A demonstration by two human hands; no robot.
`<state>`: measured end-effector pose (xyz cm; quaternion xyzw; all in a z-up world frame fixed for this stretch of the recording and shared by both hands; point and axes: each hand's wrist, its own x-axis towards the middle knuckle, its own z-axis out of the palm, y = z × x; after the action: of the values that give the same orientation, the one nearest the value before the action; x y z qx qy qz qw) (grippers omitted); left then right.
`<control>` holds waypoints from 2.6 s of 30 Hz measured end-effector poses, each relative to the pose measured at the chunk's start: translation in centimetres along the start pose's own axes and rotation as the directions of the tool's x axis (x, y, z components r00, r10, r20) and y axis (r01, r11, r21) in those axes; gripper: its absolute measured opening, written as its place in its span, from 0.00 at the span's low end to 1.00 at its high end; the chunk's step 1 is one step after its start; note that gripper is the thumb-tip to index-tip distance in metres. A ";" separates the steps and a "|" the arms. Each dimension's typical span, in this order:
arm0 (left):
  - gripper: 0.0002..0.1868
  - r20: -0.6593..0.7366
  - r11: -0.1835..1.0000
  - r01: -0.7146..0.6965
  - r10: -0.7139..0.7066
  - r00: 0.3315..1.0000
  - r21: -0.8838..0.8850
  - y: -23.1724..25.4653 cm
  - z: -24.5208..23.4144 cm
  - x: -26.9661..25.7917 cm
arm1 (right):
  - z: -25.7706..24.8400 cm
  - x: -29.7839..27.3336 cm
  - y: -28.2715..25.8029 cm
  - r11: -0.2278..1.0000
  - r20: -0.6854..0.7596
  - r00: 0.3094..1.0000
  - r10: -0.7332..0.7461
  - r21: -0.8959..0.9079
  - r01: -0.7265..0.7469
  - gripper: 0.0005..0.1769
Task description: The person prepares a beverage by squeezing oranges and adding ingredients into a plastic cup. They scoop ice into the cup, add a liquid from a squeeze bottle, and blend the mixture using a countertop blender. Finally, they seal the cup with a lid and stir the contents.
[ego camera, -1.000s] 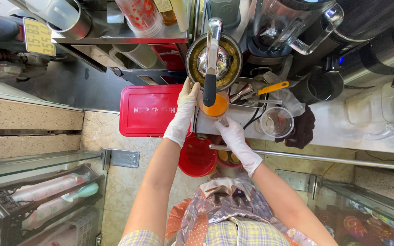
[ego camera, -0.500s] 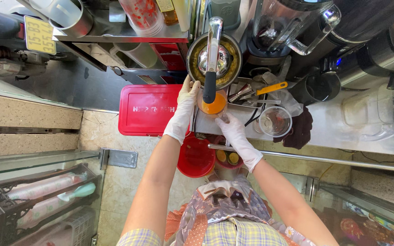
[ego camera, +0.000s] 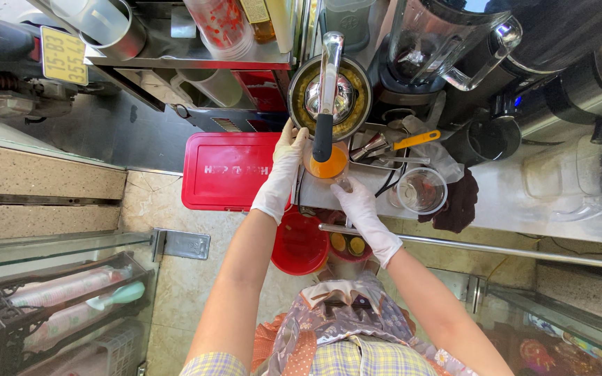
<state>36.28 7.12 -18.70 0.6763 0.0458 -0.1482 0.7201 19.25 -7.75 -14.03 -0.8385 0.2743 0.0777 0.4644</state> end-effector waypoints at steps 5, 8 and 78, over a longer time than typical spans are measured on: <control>0.35 -0.041 0.997 0.026 -0.023 0.999 0.074 0.6 0.2 0.0 | -0.3 -0.1 -0.4 0.997 0.002 1.000 -0.004 0.073 0.004 0.27; 0.34 -0.052 0.996 0.040 -0.036 0.998 0.080 0.9 0.4 0.1 | -0.4 0.0 -0.2 0.996 -0.002 1.000 -0.003 0.094 0.003 0.27; 0.80 0.548 0.547 -0.568 0.222 0.807 0.615 2.9 20.8 -16.6 | -28.8 -4.7 -11.8 0.177 0.496 0.852 0.167 -0.865 0.469 0.26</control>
<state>18.53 -10.78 -9.81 0.8573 -0.3288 -0.1201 0.3776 18.00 -24.61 12.55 -0.9109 -0.0543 0.3920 -0.1170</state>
